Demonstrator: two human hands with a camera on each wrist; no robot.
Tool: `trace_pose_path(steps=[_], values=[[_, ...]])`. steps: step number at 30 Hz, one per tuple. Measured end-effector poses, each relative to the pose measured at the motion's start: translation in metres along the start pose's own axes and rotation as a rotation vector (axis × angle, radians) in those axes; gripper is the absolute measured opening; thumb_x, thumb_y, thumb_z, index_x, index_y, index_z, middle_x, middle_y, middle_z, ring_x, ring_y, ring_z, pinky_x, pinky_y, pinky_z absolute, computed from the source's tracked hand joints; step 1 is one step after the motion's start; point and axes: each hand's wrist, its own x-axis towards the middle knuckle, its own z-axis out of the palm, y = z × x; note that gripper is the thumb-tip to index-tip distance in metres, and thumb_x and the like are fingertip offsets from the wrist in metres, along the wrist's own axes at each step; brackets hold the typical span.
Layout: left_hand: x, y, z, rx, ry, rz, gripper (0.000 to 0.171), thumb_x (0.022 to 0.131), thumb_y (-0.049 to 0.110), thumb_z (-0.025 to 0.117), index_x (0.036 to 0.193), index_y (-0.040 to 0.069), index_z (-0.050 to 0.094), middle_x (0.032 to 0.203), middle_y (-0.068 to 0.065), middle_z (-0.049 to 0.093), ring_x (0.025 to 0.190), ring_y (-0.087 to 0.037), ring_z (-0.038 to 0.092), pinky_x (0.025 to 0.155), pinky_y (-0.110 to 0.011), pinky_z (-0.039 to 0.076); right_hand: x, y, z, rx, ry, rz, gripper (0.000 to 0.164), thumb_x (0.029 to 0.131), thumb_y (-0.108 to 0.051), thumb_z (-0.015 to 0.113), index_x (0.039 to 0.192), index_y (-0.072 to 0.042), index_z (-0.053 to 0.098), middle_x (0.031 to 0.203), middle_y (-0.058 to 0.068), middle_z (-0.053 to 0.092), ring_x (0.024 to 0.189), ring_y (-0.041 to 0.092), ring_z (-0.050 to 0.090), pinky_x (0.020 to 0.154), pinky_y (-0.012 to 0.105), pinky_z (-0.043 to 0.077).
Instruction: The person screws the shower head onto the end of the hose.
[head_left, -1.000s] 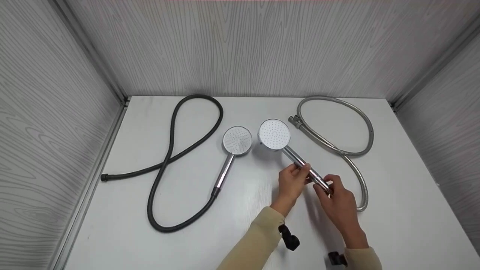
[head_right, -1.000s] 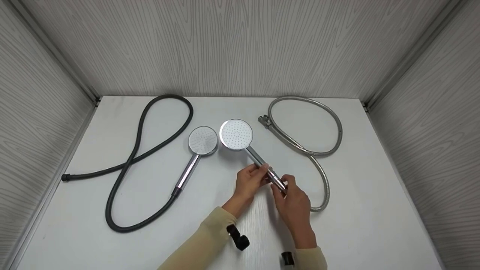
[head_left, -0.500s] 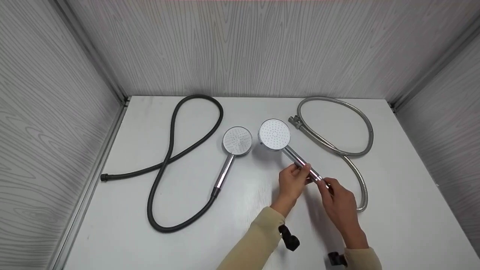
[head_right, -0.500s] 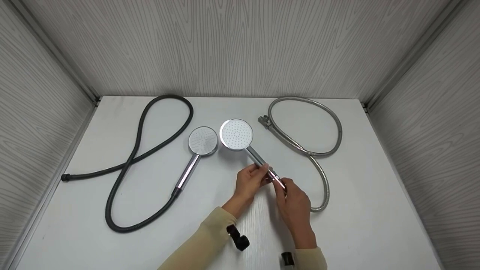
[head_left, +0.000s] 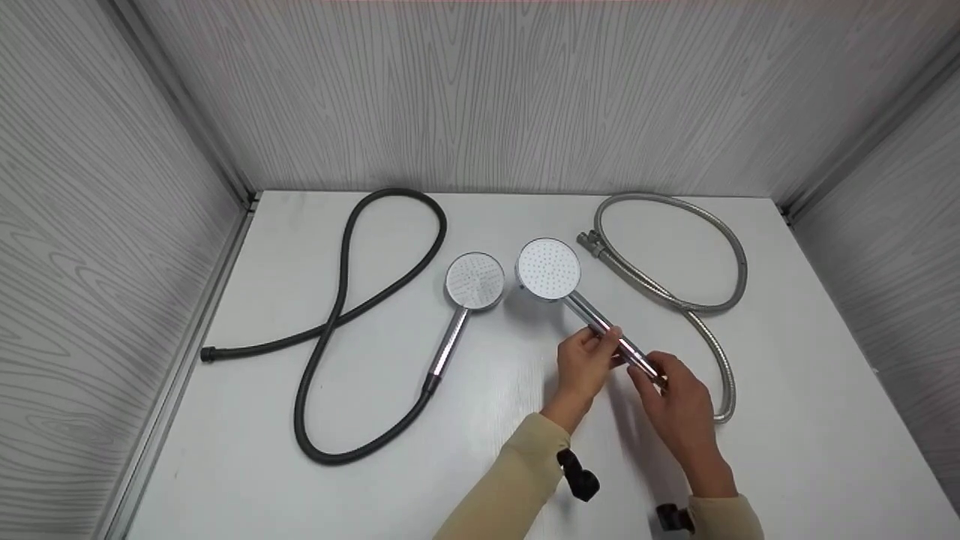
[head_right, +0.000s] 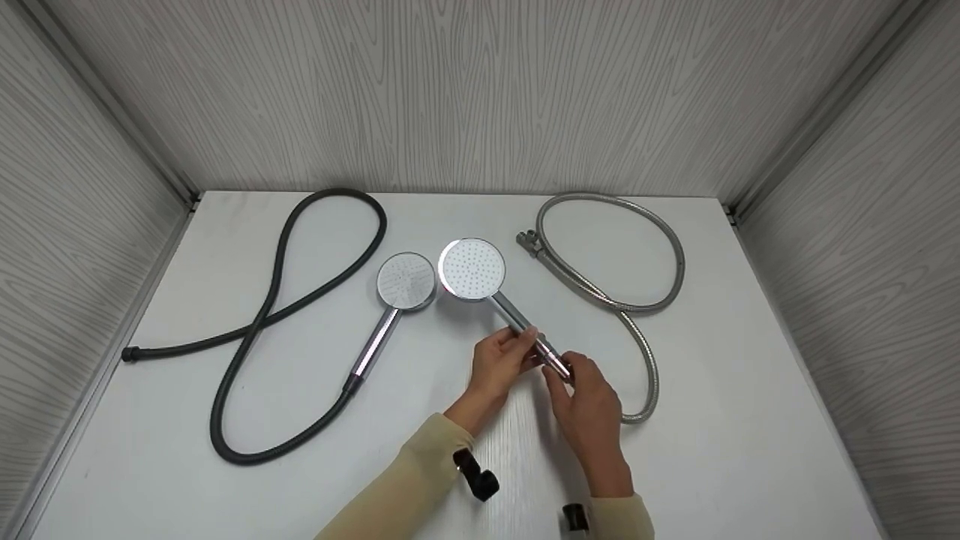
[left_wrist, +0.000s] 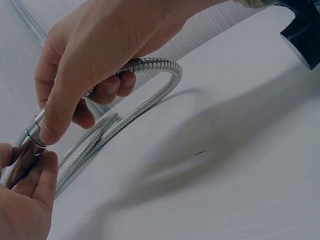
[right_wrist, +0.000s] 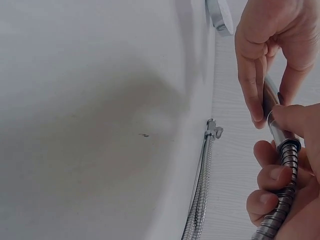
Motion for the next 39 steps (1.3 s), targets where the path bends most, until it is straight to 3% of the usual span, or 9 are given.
trace_pose_path(steps=[7,17,21,31,39], values=[[0.0008,0.0015,0.0017,-0.006,0.010,-0.012,0.020,0.101,0.010,0.071,0.109,-0.008,0.069,0.100,-0.022,0.078,0.086,-0.018,0.078,0.081,-0.035,0.065,-0.0002,-0.0011,0.0003,-0.017,0.024,-0.007,0.021,0.099,-0.015,0.074,0.112,0.002,0.073,0.094,0.013,0.074,0.077,0.020,0.063,0.067,0.036,0.051],[0.0015,0.0007,0.0020,-0.039,0.028,-0.012,0.021,0.101,0.008,0.070,0.109,-0.012,0.068,0.101,-0.027,0.077,0.086,-0.022,0.079,0.080,-0.039,0.066,0.0023,-0.0025,-0.0007,0.022,0.059,-0.009,0.032,0.086,-0.007,0.087,0.112,-0.003,0.071,0.085,0.007,0.071,0.069,0.013,0.053,0.061,0.019,0.039],[0.0019,0.0010,0.0014,-0.029,0.028,-0.024,0.021,0.101,0.009,0.071,0.110,-0.010,0.069,0.103,-0.025,0.078,0.085,-0.019,0.078,0.079,-0.038,0.066,0.0018,-0.0038,-0.0019,0.026,0.049,0.017,0.024,0.088,-0.010,0.086,0.107,-0.002,0.073,0.082,0.006,0.069,0.072,0.013,0.053,0.063,0.022,0.041],[0.0017,0.0050,0.0025,-0.030,0.029,-0.045,0.019,0.101,0.010,0.072,0.109,-0.008,0.070,0.099,-0.019,0.079,0.083,-0.016,0.077,0.079,-0.037,0.066,0.0021,-0.0035,-0.0004,-0.023,0.074,-0.026,0.017,0.094,-0.013,0.080,0.103,0.001,0.076,0.073,0.007,0.062,0.069,0.015,0.048,0.061,0.030,0.039],[0.0016,0.0018,0.0018,-0.017,0.034,-0.031,0.019,0.101,0.009,0.070,0.106,-0.010,0.070,0.097,-0.022,0.079,0.081,-0.017,0.077,0.077,-0.037,0.066,-0.0016,0.0001,0.0023,-0.001,0.102,-0.040,0.033,0.083,-0.011,0.090,0.109,-0.001,0.073,0.081,0.009,0.068,0.072,0.016,0.054,0.063,0.028,0.042]])
